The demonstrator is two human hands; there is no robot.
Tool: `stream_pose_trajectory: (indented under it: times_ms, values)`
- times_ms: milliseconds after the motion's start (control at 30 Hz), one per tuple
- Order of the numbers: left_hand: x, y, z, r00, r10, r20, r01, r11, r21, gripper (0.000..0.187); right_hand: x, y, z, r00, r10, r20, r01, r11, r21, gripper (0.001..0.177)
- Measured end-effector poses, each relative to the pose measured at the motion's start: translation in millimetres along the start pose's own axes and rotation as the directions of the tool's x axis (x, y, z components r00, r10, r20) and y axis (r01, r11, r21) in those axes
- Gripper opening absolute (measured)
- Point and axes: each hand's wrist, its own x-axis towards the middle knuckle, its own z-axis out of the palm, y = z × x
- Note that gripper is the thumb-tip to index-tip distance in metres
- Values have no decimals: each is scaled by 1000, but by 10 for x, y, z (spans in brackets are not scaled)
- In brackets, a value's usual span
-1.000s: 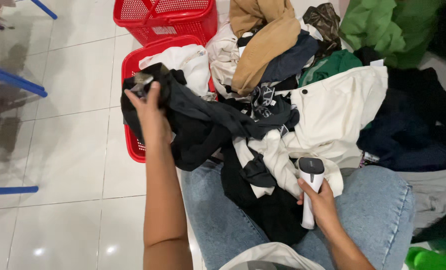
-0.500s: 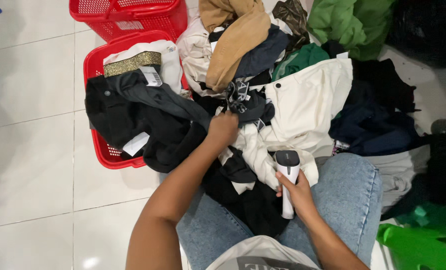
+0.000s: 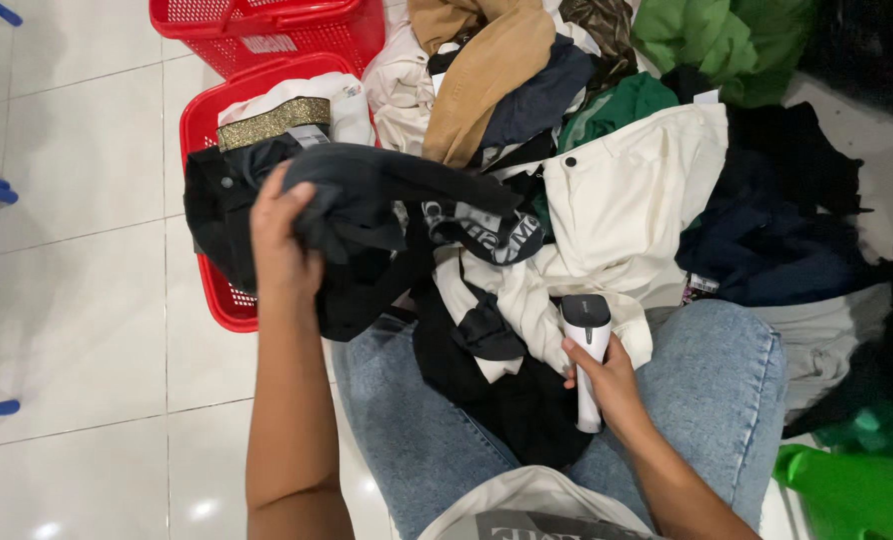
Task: The person sits on the floor and uses a handheld scanner to scan the barcode tags on various pieces of clothing from a pile, placing the scanned items into a red plastic basket.
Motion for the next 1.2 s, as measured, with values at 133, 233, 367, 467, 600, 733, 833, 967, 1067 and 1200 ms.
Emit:
stream_pose_trajectory:
  times_ms: [133,233,367,467,600,733,833,967,1067,1200]
  values:
    - [-25,415,-264,960,-137,-245,18,901,-433,17,8,22,-19,1000,5,-8,-5,1000,12,43]
    - [13,473,-415,814,-192,-549,-116,871,-477,27,4,16,-26,1000,23,-17,-23,999,31,38]
    - [-41,354,-290,685,-63,-725,67,997,-24,114,-13,-18,-7,999,50,-5,-49,997,60,37]
    - [-122,-113,-316,941,333,-61,-125,509,852,122,67,91,-32,1000,-2,9,2,1000,-18,41]
    - [-91,-69,202,981,-150,-123,142,126,982,114,-41,-76,28,1000,6,5,-6,1000,-6,43]
    - [249,-361,94,945,-245,-217,234,43,971,112,-75,-125,54,1000,1,-1,-1,1000,-22,42]
    - [329,-401,105,946,-223,-234,249,41,968,111,-44,-68,18,1000,-9,8,9,1000,-30,43]
    - [-64,-591,412,986,39,-162,166,-150,975,98,-66,-85,14,1000,-5,-3,5,1000,4,42]
    - [-725,-768,802,880,230,415,-386,-163,908,71,-61,-90,16,1000,-10,20,10,1000,-27,38]
    - [-1063,-1349,634,777,62,626,-619,-109,778,41,-61,-73,24,1000,9,2,-9,1000,-6,42]
